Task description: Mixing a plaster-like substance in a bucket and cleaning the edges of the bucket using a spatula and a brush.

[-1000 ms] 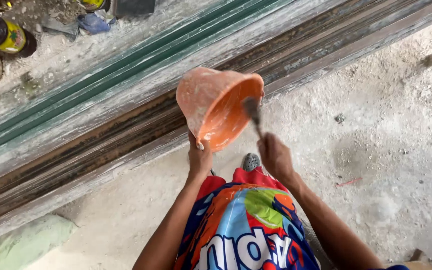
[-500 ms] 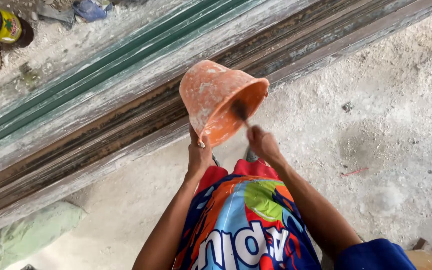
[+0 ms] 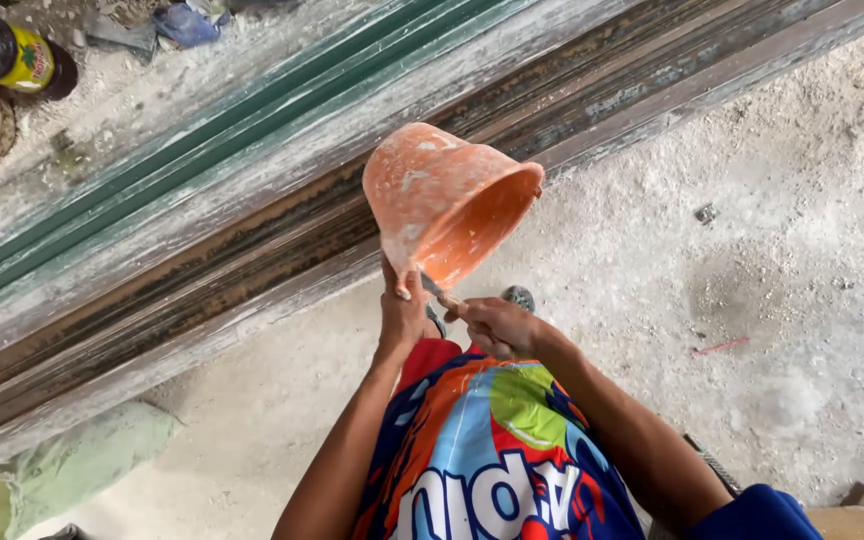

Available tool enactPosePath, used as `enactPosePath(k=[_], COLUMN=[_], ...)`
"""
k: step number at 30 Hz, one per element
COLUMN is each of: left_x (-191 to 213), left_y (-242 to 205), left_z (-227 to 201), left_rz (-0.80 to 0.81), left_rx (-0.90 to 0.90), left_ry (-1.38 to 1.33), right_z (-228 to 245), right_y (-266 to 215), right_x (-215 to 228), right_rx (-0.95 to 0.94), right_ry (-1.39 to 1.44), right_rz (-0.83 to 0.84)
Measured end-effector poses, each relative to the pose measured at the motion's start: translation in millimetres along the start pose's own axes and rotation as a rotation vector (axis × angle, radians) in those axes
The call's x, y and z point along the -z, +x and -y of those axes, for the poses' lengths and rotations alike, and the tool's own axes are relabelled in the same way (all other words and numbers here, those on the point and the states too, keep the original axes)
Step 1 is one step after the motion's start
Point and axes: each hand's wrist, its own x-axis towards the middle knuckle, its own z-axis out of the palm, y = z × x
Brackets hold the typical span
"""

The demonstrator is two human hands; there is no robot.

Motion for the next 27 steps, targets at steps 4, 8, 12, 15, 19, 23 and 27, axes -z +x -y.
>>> enactPosePath(k=[4,8,12,15,19,23,27], left_x=[-1.3,-8.2,1.2,25.0,16.8,37.4,27.5], left_y=[22.9,22.1,12.5,-12.1,1.5,-0.6,-2.0], left_z=[61.0,48.6,43.5,15.5,29.2,24.1,17.9], left_rz=[0.061,0.006,0.181,0.184,0.088,0.166,0.077], left_rx=[-0.145,-0.656,-0.221,-0.523,-0.694,-0.212,-0.493], left_ry=[-0.278,-0.309,-0.534,-0.322,-0.269,-0.276,-0.318], right_z=[-16.1,-43.9,-26.5,-58.3,-71.5,-36.2,-20.8], right_y=[9.2,30.1,22.2,43.7,44.9,29.1,22.1], right_x=[3.1,-7.9,-2.3,6.7,-11.8,1.4,-6.1], right_rx=[0.068,0.572,0.361,0.519,0.908,0.660,0.378], right_ry=[-0.090,-0.710,-0.281,-1.172,-1.359,-0.403,-0.880], right_rz=[0.129,-0.596,-0.043,-0.622,-0.275,0.006,-0.754])
